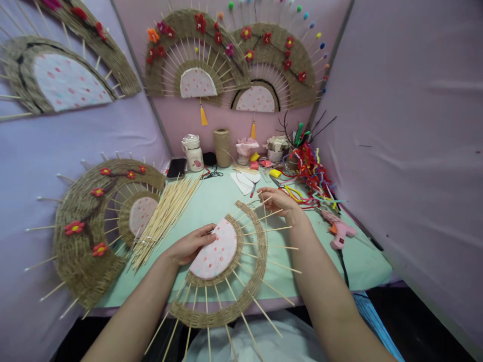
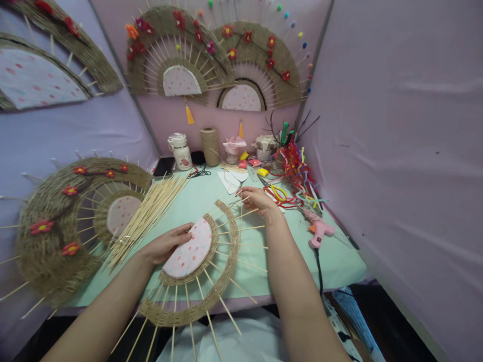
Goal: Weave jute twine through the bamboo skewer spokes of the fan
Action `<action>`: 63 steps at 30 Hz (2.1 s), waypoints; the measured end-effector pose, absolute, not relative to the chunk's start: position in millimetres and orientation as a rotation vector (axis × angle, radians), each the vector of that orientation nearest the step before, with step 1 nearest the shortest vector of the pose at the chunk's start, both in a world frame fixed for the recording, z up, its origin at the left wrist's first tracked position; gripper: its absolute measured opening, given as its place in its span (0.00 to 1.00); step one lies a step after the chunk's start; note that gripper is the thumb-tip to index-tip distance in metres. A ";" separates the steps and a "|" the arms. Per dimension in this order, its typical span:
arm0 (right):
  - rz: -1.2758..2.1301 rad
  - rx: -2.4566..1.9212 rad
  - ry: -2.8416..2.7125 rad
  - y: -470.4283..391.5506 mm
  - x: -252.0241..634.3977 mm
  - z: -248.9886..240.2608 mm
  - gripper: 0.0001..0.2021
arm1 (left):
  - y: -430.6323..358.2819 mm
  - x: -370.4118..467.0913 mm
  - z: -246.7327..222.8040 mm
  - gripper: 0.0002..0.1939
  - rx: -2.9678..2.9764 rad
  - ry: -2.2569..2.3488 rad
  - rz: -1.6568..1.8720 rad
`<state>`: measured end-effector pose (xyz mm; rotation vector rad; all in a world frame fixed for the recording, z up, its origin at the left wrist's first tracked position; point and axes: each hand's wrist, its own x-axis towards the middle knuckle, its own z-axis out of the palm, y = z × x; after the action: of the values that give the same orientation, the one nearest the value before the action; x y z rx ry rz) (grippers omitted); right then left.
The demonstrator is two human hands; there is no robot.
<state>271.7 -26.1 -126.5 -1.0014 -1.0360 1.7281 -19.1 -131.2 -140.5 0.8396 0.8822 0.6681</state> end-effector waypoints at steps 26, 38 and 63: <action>1.848 -0.913 -1.117 -37.7 223.6 -144.7 0.11 | -128.0 -15.8 -140.2 0.21 0.954 0.852 0.564; 1.751 -0.876 -0.972 -27.9 223.6 -152.2 0.12 | -49.2 44.1 -112.9 0.12 0.940 0.810 0.659; 1.641 -0.966 -1.149 -24.4 222.4 -151.8 0.14 | -46.9 52.8 -143.3 0.16 0.587 0.437 0.636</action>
<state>222.4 -24.4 -151.8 -0.9656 -1.1489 1.6411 52.8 -46.9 -143.3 0.5870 0.4373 0.6359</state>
